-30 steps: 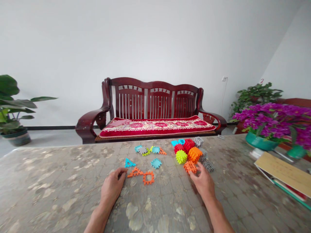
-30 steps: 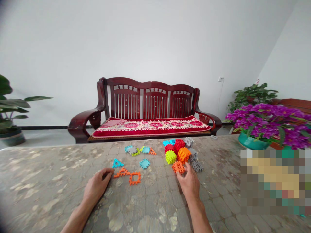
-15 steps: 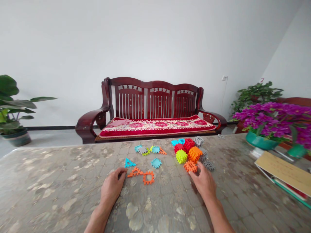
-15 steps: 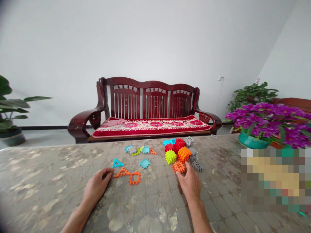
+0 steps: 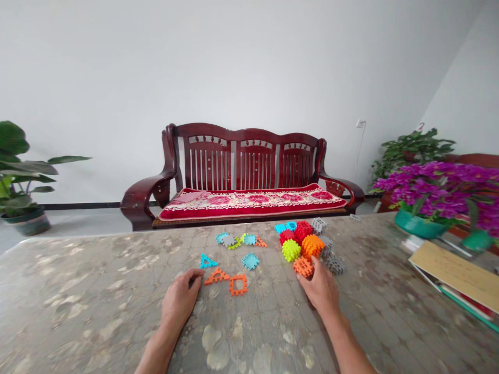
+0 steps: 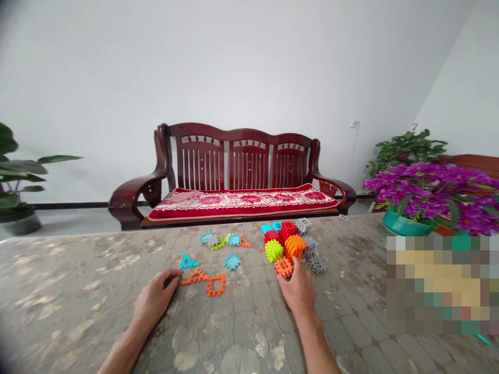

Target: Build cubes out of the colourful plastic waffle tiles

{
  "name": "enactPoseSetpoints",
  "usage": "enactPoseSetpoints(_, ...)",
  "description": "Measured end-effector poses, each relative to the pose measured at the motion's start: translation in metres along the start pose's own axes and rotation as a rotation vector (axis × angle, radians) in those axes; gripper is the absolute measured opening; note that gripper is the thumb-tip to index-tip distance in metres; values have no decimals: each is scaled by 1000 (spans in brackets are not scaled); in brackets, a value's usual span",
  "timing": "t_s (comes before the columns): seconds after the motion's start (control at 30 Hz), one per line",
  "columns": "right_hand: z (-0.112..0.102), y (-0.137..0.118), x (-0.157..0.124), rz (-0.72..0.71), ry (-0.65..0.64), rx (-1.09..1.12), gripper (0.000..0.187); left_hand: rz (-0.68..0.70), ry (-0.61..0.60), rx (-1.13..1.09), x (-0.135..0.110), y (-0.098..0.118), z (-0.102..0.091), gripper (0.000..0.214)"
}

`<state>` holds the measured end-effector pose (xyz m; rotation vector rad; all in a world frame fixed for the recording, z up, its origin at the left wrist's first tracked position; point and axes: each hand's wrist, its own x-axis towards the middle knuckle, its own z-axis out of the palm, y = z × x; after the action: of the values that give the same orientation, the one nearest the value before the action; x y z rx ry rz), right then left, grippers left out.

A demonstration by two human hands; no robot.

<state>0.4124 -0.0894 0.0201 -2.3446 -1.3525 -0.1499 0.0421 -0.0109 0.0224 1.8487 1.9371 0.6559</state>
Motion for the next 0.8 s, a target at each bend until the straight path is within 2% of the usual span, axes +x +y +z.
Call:
enactPoseSetpoints(0.23,2,-2,-9,-29,-2,14,64,-2,2,-3,0,1,0,27)
enactPoseSetpoints(0.5,9,5,-13,-85,95,105,62,-3,14,6,0,2,-2,26)
enactPoseSetpoints(0.8,18,14,-10,-42,85,260,59,9,18,11,0,1,-1,26)
